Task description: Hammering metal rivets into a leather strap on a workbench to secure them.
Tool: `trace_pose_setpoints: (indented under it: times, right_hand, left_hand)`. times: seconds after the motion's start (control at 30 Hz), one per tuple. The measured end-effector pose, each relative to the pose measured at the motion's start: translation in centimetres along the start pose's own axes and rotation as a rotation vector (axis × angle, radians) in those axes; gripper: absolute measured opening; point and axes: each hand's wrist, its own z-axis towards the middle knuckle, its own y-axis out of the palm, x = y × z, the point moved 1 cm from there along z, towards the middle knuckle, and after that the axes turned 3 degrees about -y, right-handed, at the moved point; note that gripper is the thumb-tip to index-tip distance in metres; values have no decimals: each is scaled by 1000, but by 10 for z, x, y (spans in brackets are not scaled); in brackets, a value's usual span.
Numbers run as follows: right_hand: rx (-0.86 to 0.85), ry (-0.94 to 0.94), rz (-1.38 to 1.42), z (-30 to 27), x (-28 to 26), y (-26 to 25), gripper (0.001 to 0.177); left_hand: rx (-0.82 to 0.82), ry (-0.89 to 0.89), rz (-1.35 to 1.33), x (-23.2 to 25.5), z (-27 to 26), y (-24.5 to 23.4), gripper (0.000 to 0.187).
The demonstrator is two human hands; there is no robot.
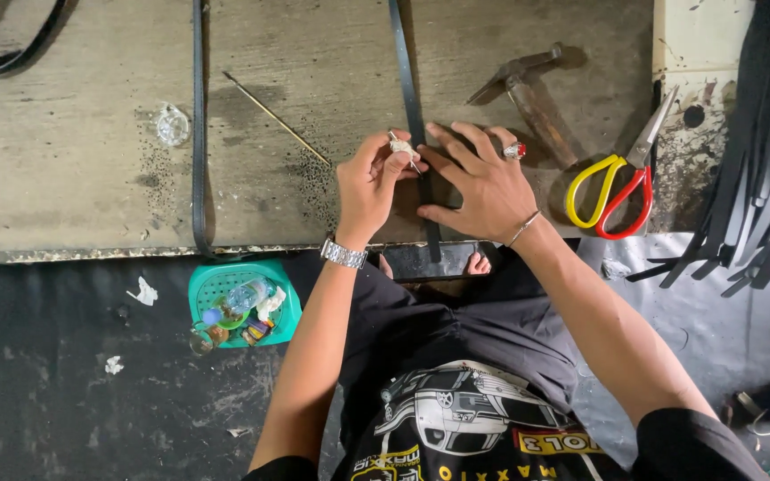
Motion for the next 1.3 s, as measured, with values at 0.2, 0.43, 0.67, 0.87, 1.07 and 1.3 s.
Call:
trace_pose_setpoints:
  times: [0.2,0.43,0.67,0.87,1.07,1.3]
  right_hand:
    - [5,-15,-6,-1,3,3,72]
    - [-21,16,13,-3,1,3,70]
    - [-16,14,18,-2,0,1,68]
    - [-12,9,12,-1,0,0,70]
    - [-8,2,7,-1,1,1,70]
    - [1,-6,0,-2,2,3,70]
  left_hand:
    - [-28,33,112,2,4,-2,23]
    - [-24,80,182,0,4,-1,19]
    - [-42,93,192,-1,2,-1,20]
    - [-31,111,221,-2,2,-1,21]
    - [-38,93,197,-1,3,-2,21]
    - [-40,89,226,0,3,-2,22]
